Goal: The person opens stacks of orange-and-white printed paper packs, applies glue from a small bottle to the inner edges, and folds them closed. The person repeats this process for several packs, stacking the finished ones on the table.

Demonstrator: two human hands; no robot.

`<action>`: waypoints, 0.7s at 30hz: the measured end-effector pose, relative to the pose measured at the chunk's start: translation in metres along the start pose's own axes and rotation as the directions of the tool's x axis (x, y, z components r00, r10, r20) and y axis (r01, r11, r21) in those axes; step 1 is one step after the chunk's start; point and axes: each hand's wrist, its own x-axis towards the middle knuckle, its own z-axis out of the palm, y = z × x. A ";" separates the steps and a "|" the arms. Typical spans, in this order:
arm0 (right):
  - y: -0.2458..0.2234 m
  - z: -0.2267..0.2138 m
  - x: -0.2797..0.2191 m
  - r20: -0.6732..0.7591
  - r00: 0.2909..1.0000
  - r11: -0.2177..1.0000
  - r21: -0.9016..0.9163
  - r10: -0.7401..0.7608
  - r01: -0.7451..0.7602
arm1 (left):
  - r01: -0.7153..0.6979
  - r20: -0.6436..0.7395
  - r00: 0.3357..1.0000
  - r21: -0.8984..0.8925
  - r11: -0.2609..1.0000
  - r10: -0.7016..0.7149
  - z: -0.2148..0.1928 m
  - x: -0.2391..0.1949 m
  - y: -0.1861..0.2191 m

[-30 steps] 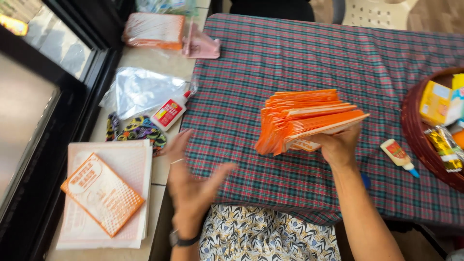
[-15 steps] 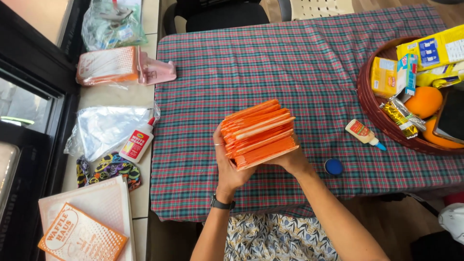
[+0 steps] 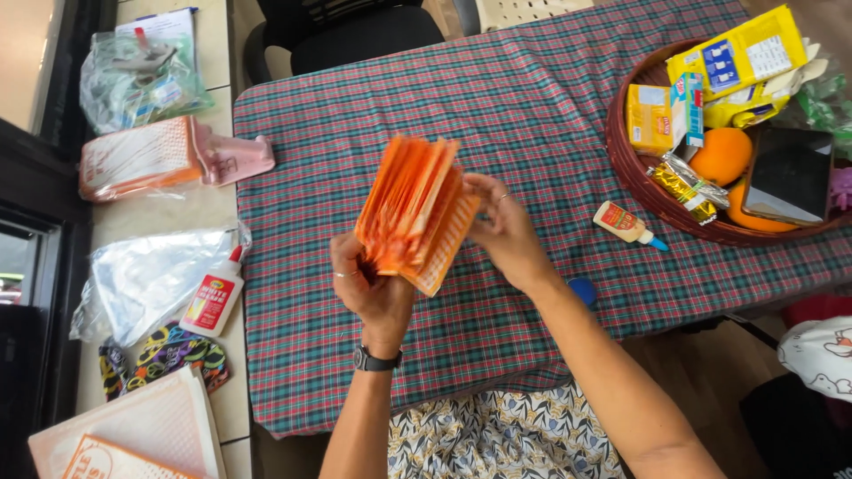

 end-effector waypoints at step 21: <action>-0.011 -0.020 0.006 0.034 0.996 0.543 -0.837 -0.079 0.071 | -0.222 0.707 0.674 0.469 0.855 -0.213 -0.005 0.027 -0.005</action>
